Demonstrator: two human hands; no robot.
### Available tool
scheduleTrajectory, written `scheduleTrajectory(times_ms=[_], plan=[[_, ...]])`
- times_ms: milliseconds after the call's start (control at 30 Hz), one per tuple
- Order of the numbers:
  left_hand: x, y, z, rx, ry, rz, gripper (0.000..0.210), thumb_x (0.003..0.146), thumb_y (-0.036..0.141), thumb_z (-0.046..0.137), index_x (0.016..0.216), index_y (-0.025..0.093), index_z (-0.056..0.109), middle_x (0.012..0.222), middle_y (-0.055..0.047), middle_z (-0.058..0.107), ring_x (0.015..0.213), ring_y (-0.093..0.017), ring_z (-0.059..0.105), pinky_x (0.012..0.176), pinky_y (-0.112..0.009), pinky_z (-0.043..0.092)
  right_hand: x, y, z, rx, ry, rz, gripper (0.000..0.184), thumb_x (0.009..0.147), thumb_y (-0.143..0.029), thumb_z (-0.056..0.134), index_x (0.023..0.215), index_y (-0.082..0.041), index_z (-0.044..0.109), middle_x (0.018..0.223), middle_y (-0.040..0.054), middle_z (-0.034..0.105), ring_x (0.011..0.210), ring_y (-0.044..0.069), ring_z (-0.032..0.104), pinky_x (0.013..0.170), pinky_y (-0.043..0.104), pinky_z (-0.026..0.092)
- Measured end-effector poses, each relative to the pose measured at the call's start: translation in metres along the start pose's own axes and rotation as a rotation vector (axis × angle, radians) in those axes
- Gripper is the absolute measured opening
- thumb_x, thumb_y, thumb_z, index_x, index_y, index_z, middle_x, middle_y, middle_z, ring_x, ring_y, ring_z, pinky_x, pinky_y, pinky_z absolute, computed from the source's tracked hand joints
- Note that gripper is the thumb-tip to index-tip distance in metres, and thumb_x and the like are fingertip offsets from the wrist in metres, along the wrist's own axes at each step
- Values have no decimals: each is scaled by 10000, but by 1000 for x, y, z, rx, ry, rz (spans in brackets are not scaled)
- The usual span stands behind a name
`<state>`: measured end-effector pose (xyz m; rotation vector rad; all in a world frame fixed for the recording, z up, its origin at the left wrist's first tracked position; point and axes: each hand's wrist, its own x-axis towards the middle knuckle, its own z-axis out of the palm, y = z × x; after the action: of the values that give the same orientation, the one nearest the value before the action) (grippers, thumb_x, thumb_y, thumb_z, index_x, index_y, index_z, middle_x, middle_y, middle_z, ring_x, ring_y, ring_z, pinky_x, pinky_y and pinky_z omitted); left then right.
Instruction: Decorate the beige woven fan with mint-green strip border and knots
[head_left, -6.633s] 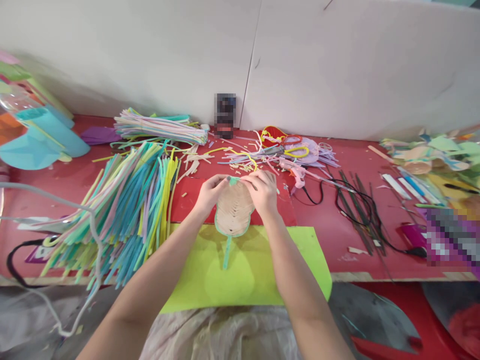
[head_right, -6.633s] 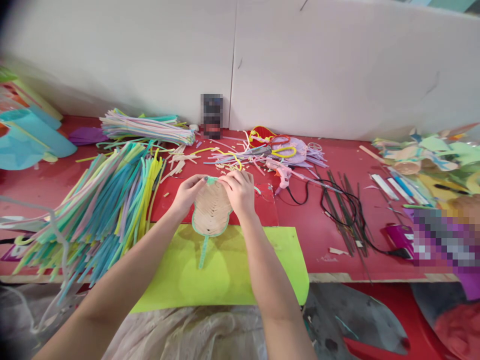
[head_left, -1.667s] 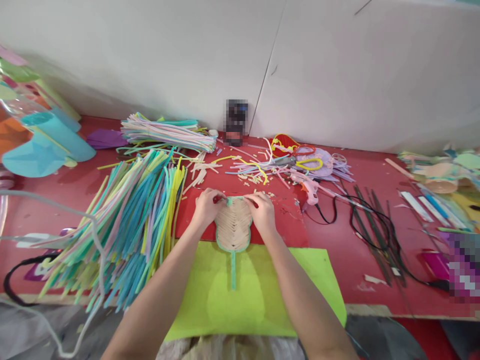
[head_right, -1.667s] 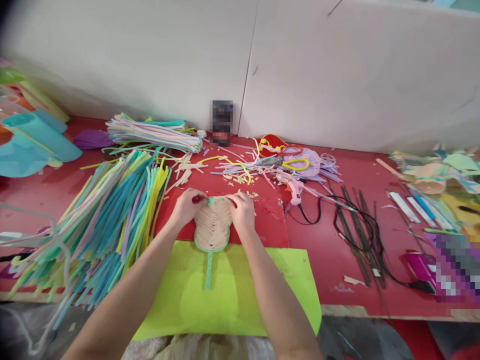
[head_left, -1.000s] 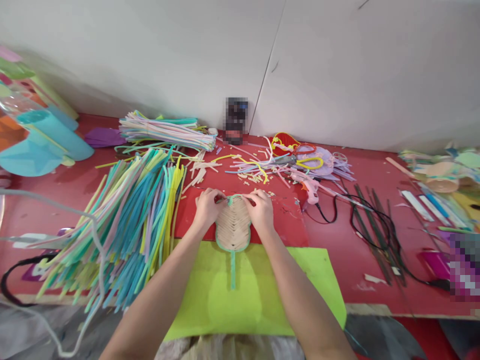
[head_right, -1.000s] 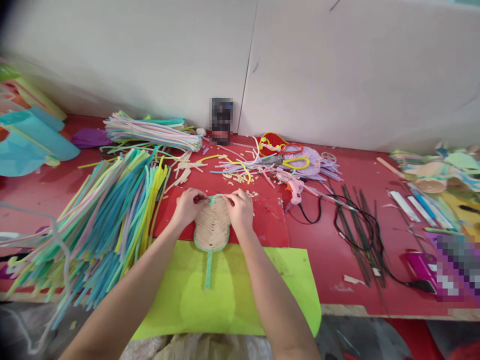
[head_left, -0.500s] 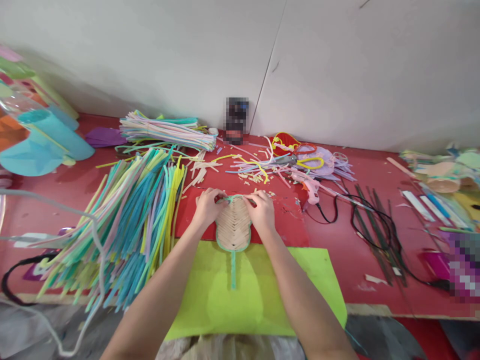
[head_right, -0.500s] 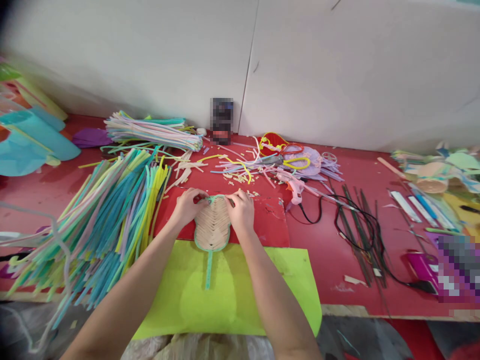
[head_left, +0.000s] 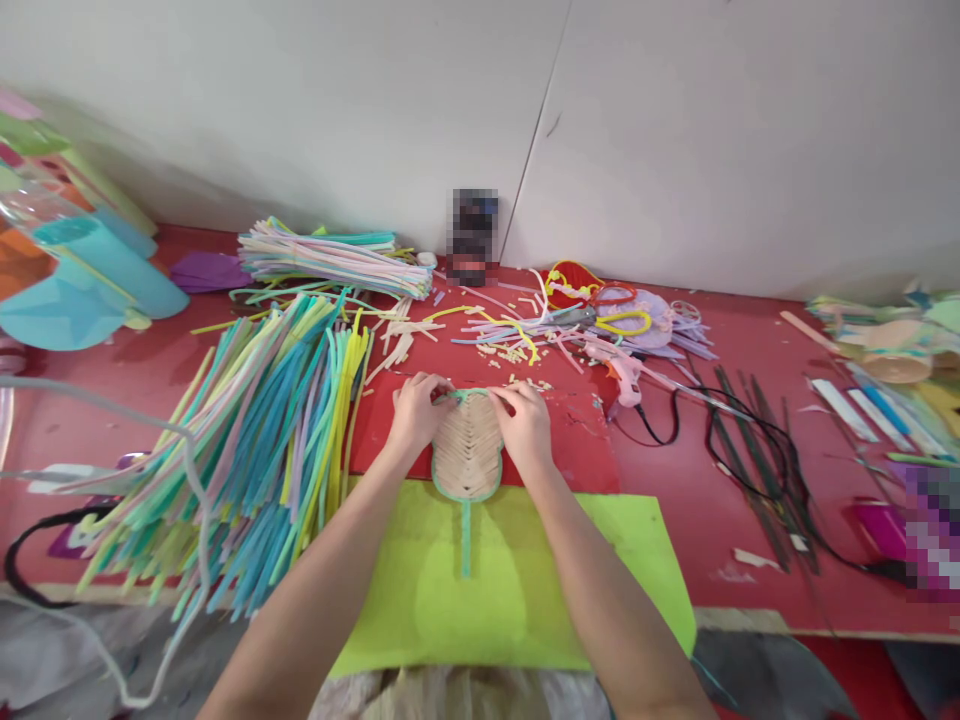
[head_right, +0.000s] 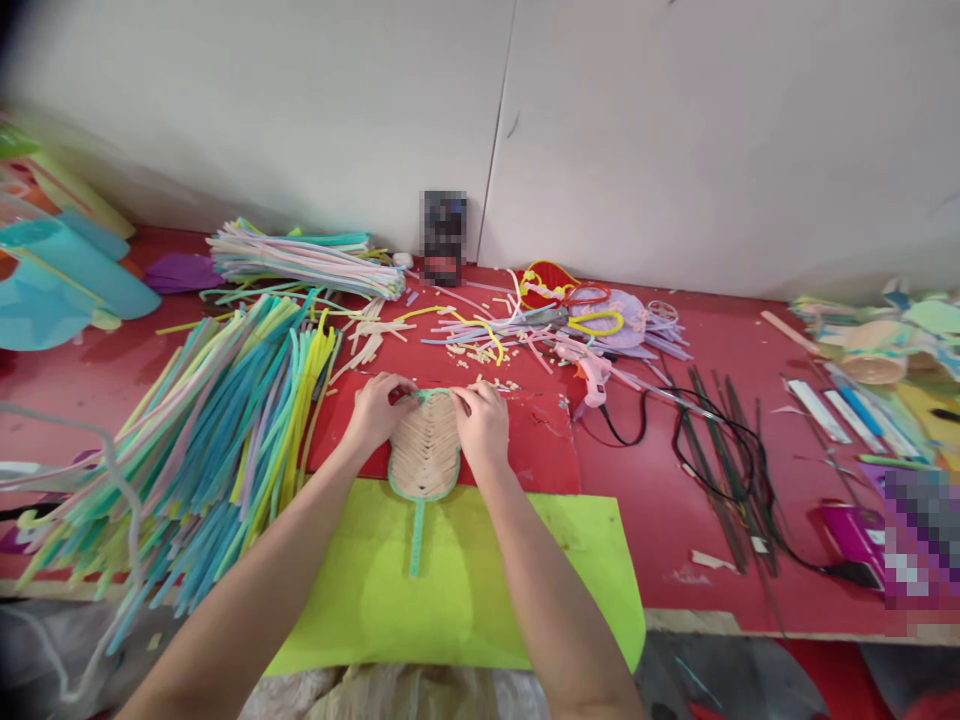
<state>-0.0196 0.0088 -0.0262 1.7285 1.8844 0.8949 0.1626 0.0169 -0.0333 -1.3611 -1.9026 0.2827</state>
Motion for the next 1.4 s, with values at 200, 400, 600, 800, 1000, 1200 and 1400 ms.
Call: scheduleTrajectory(times_ms=[200, 400, 600, 800, 1000, 1200, 1400], plan=[[3, -6, -2, -45, -35, 11, 131, 804, 210, 571, 859, 249, 683, 952, -21, 666, 960, -200, 581, 864, -346, 410, 5, 6, 3, 19, 18, 12, 186, 873, -296, 553, 957, -232, 706, 885, 66, 628, 871, 203, 577, 839, 350, 445], [3, -5, -3, -61, -32, 24, 115, 760, 224, 633, 859, 245, 688, 909, -18, 662, 895, -186, 588, 844, -329, 426, 30, 19, 4, 163, -59, -64, 155, 859, -282, 579, 922, -234, 712, 877, 43, 642, 867, 182, 597, 833, 327, 468], [3, -4, -2, -55, -38, -6, 210, 715, 213, 676, 922, 239, 656, 887, -9, 652, 839, -175, 586, 825, -332, 427, 45, 22, 11, 261, -99, -93, 132, 841, -282, 603, 898, -253, 718, 869, 35, 657, 886, 186, 610, 811, 340, 492], [4, -2, -4, -17, -32, -9, 141, 756, 262, 635, 890, 218, 638, 923, -27, 643, 878, -193, 586, 814, -332, 429, 42, 18, 9, 298, -8, -103, 123, 847, -282, 601, 878, -268, 719, 865, 26, 644, 882, 171, 602, 841, 342, 488], [3, 2, -2, -191, -5, 19, 128, 765, 256, 623, 883, 206, 626, 889, -14, 662, 844, -165, 598, 788, -272, 440, 40, 15, -2, 251, 56, -137, 138, 861, -294, 585, 894, -277, 719, 874, 32, 640, 906, 179, 595, 856, 360, 480], [-1, 11, -1, -334, -38, -30, 146, 838, 323, 532, 827, 205, 618, 803, 6, 680, 768, -138, 610, 732, -239, 450, 33, 8, -15, 169, 67, -140, 169, 881, -321, 553, 924, -284, 712, 903, 34, 642, 926, 185, 585, 877, 359, 460], [-3, 17, -4, -329, -76, 42, 144, 851, 275, 491, 795, 199, 600, 783, 3, 664, 750, -135, 598, 713, -231, 437, 20, -7, -32, 131, 38, -115, 210, 893, -349, 528, 1003, -278, 693, 951, 38, 637, 933, 187, 573, 880, 355, 442]])
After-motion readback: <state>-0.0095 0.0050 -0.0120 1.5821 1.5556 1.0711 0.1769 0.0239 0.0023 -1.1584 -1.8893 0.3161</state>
